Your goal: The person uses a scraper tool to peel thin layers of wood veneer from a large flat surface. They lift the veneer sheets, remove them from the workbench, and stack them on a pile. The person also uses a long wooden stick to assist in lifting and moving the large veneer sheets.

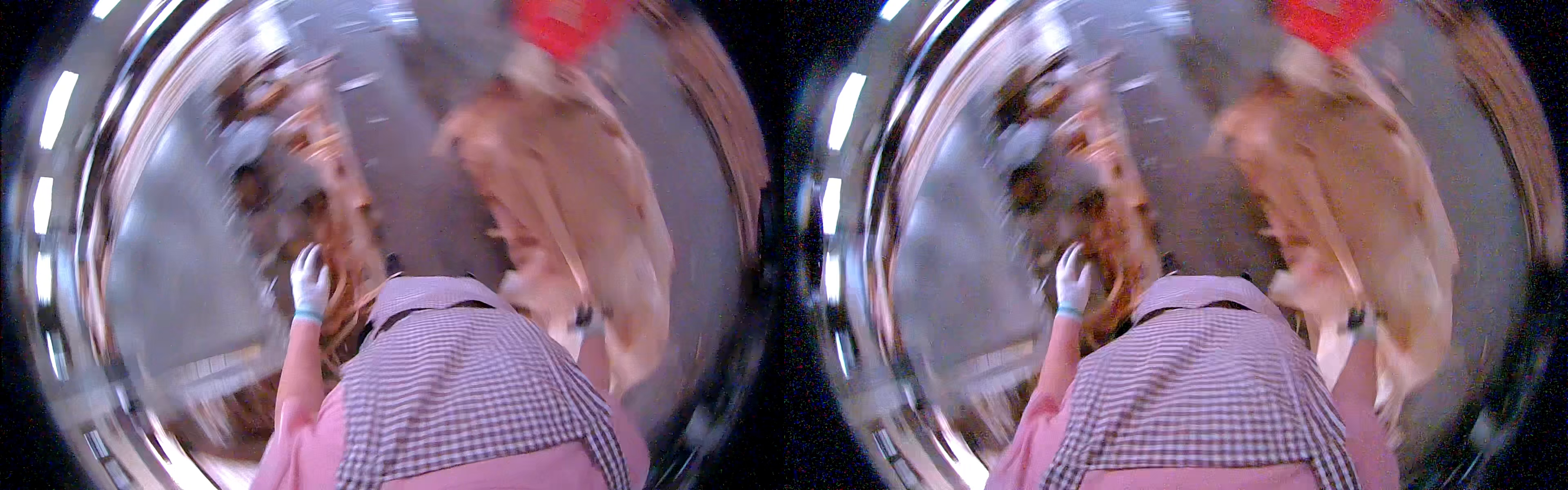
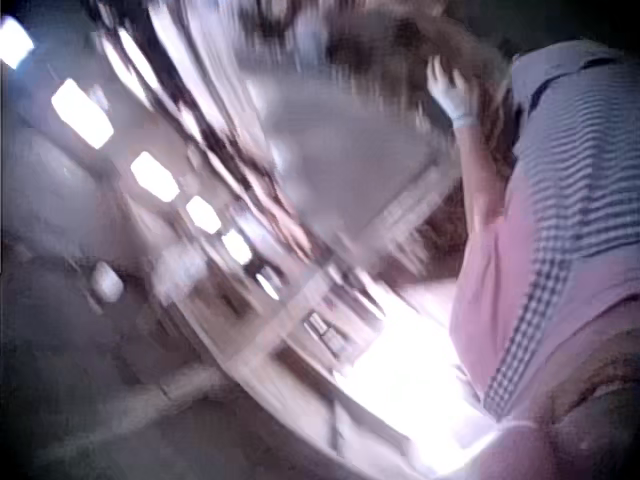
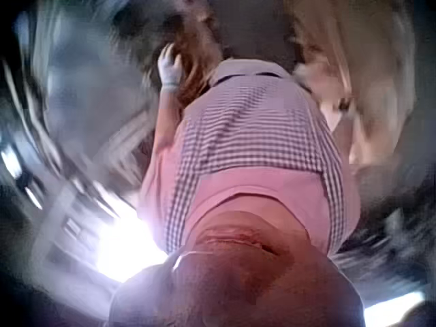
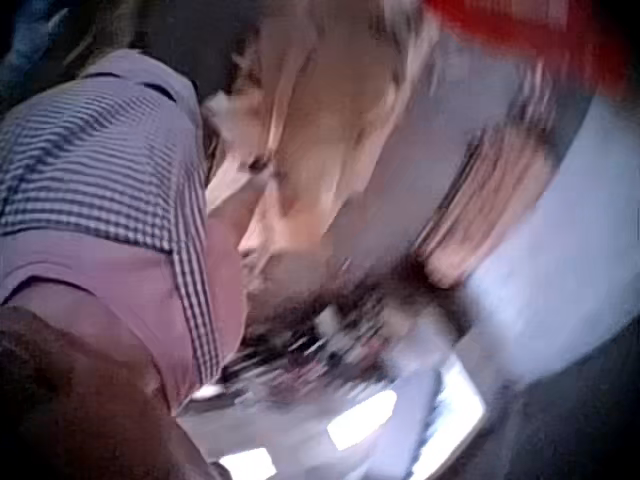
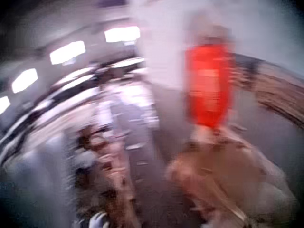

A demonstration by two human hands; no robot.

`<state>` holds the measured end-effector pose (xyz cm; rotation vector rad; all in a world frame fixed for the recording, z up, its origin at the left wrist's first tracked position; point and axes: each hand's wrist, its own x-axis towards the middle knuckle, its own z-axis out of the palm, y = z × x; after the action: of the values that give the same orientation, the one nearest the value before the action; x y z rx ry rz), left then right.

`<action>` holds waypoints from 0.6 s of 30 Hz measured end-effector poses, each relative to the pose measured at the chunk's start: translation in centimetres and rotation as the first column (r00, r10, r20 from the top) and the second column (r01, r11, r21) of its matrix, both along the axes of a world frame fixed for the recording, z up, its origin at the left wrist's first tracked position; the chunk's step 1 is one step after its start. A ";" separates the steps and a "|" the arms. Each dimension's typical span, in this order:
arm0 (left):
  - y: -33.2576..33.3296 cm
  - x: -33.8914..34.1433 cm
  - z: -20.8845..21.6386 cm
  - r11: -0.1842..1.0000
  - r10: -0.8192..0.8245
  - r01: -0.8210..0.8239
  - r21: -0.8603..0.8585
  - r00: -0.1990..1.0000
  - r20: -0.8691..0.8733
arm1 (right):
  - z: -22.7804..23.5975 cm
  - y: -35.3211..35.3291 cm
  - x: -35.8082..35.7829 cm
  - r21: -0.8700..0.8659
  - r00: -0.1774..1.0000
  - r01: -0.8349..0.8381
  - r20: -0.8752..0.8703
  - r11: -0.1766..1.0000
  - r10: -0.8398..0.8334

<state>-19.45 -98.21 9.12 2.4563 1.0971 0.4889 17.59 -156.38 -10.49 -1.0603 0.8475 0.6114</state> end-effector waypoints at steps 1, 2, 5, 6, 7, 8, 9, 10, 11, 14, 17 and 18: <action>0.3 -3.5 -0.1 0.988 0.136 -0.133 0.077 0.990 -0.041 | -1.4 1.0 -0.3 0.017 0.987 -0.124 -0.106 0.992 0.125; 1.3 -5.0 0.3 0.959 0.256 -0.250 0.130 0.966 -0.032 | -3.2 2.0 -0.8 0.051 0.957 -0.220 -0.184 0.974 0.226; 3.0 -13.7 -1.2 0.709 0.674 -0.674 0.206 0.734 0.081 | -5.9 9.8 1.4 0.069 0.613 -0.767 -0.211 0.638 0.761; 3.6 -15.4 -1.3 0.589 0.786 -0.759 0.279 0.618 0.021 | -6.7 12.3 2.1 0.040 0.438 -0.890 -0.199 0.453 0.877; 4.2 -16.5 -0.6 0.452 0.871 -0.831 0.326 0.489 0.039 | -6.9 16.1 2.2 0.015 0.248 -0.967 -0.185 0.255 0.951; 5.2 -18.7 -1.5 0.335 0.937 -0.894 0.296 0.350 -0.003 | -6.6 19.4 1.9 -0.074 0.130 -0.990 -0.133 0.121 0.983; 5.0 -21.6 -2.9 0.195 0.980 -0.938 0.287 0.178 -0.083 | -3.8 25.1 0.4 -0.209 0.013 -0.978 -0.056 0.002 0.998; 4.4 -23.3 -4.1 0.065 0.976 -0.967 0.247 0.010 -0.217 | 2.0 30.8 -2.1 -0.349 -0.061 -0.936 0.012 -0.053 0.998; 3.8 -25.5 -5.9 -0.069 0.953 -0.966 0.249 -0.137 -0.270 | 6.7 36.1 -2.9 -0.425 -0.097 -0.902 0.039 -0.071 0.995; 5.4 -24.0 -3.2 -0.251 0.875 -0.964 0.084 -0.264 -0.406 | 6.8 45.2 0.4 -0.458 0.041 -0.885 0.093 0.079 0.995; 8.6 -25.5 -6.5 -0.334 0.941 -0.941 -0.050 -0.329 -0.078 | 9.8 55.6 3.4 -0.433 0.138 -0.848 0.373 0.304 0.917; 8.6 -28.8 -8.9 -0.323 0.905 -0.927 -0.192 -0.362 0.224 | 12.4 60.4 2.5 -0.354 0.212 -0.856 0.426 0.378 0.880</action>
<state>-48.27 -89.61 0.20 0.5007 2.8374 1.2752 20.14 -96.02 1.86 -1.6456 -0.4199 1.1502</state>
